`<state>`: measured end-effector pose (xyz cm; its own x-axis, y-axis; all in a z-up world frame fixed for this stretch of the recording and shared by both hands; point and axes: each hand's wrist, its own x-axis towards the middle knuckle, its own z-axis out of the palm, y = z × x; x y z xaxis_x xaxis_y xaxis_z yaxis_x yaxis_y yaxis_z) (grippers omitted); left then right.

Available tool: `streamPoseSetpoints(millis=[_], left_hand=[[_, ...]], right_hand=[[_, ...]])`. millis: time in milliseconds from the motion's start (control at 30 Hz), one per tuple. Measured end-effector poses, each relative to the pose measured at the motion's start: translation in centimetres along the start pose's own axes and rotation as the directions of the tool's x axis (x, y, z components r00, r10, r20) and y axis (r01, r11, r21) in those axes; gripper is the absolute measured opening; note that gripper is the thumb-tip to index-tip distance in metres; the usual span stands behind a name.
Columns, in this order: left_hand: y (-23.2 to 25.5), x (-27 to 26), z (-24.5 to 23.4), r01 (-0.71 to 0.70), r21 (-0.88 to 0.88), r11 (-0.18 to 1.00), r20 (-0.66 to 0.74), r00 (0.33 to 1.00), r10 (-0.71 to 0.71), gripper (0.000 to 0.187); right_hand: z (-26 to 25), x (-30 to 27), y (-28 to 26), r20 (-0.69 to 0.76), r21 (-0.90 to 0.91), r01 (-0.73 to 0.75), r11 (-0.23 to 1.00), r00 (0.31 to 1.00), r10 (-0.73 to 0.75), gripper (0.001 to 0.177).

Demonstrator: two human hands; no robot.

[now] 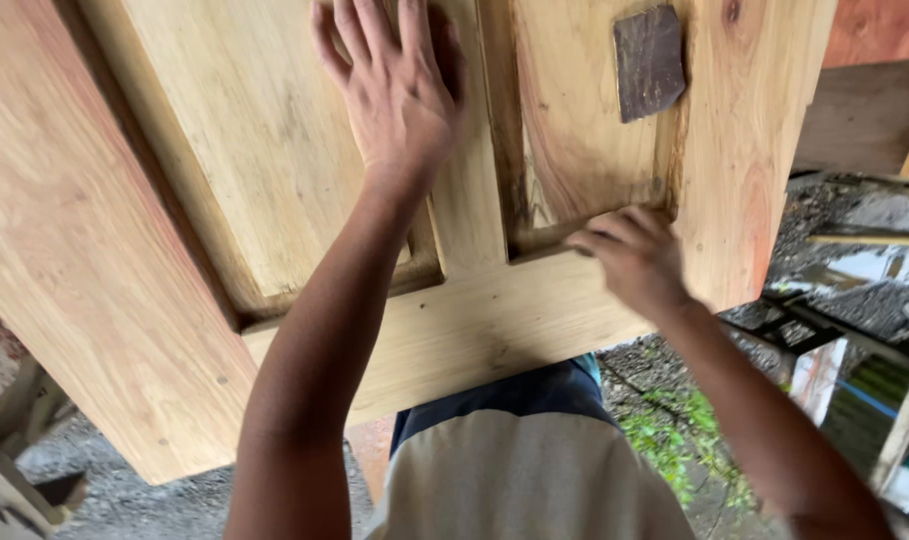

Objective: The person sands the grooves and edges of a wooden door by hand using a piece of sandpaper, reaching into various recessed sections of the panels.

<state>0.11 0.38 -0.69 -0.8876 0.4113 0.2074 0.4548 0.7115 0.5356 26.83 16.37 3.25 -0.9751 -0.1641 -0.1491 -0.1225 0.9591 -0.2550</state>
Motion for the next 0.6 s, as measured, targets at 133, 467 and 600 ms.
streamPoseSetpoints(millis=[133, 467, 600], left_hand=[[0.1, 0.2, -1.0, -0.024, 0.017, 1.0, -0.04, 0.999, 0.024, 0.04], [0.0, 0.1, 0.1, -0.003, 0.017, 1.0, 0.002, 1.0, 0.003, 0.042], [0.1, 0.1, -0.7, -0.013, 0.07, 0.997, -0.064, 0.998, 0.017, 0.035]], right_hand=[[-1.9, 3.5, -3.0, -0.012, 0.026, 0.121, 0.992, 0.993, -0.12, 0.049], [-0.8, 0.0, 0.1, 0.039, 0.095, 0.004, 0.995, 0.999, -0.008, 0.055], [-0.3, 1.5, -2.1, -0.124, -0.001, 0.017, 1.0, 0.992, -0.017, 0.04]])
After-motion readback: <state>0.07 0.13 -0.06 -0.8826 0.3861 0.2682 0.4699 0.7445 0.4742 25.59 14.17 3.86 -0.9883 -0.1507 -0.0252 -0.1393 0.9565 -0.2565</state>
